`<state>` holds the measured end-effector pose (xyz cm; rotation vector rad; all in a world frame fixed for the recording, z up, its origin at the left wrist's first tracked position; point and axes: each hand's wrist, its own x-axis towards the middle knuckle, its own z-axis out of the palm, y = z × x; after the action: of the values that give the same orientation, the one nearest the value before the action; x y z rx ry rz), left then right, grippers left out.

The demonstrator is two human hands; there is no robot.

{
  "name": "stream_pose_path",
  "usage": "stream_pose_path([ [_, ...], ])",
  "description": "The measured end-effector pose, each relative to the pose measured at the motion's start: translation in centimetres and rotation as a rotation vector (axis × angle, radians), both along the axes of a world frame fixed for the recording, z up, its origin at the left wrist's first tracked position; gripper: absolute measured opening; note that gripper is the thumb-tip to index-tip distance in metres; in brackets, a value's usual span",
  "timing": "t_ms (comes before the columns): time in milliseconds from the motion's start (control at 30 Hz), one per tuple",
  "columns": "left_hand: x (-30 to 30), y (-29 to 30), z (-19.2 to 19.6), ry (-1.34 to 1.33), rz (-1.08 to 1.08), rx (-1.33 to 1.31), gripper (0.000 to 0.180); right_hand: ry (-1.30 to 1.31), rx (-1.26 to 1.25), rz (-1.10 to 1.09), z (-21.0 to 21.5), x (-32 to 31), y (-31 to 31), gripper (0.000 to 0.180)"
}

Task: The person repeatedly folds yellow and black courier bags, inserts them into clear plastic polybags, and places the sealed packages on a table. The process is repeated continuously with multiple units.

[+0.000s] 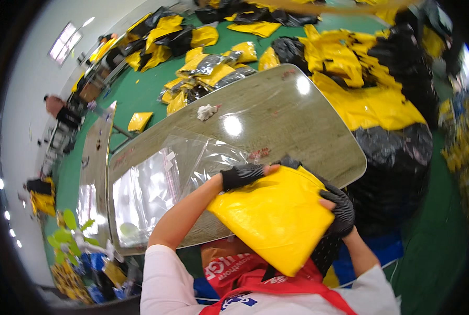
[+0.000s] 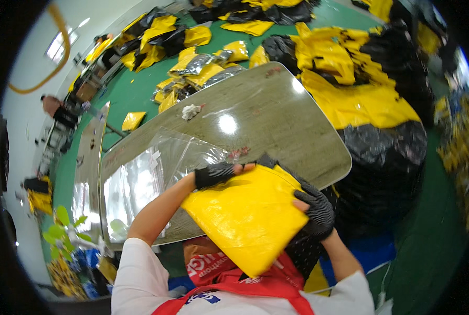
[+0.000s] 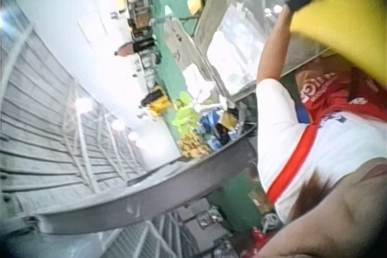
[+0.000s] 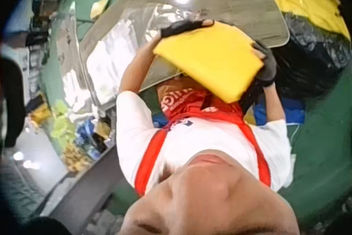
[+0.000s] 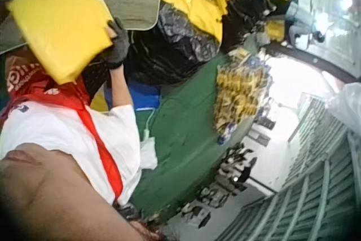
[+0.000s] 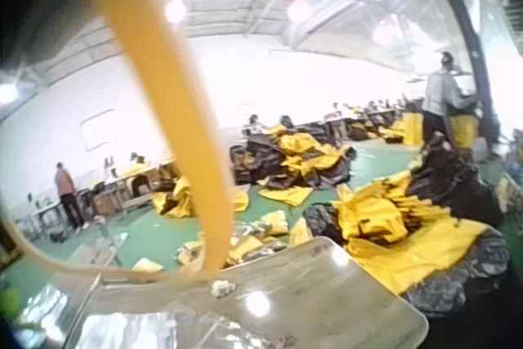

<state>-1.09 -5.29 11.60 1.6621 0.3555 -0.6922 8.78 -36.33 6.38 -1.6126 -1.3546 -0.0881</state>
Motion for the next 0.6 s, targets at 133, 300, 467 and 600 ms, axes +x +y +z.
stream_pose_path([
  [133, -5.2, -3.5, -7.6, -0.508, 0.69, -0.371, 0.08, 0.795, 0.066, -0.248, -1.4, 1.4, -0.4, 0.022],
  [300, -4.2, -7.2, -7.7, -0.618, 0.898, 0.456, 0.052, 0.959, -0.265, -0.025, -2.3, 2.8, 2.9, 0.048],
  [467, -0.8, 3.9, -6.9, -0.159, 0.215, 0.855, 0.043, 1.378, -0.112, -0.018, -4.8, 3.2, 3.1, 0.063],
  [600, 3.2, 22.5, -9.6, -0.529, 0.775, 1.374, 0.041, 1.369, -0.14, -0.047, -6.1, 3.3, 2.5, 0.059],
])
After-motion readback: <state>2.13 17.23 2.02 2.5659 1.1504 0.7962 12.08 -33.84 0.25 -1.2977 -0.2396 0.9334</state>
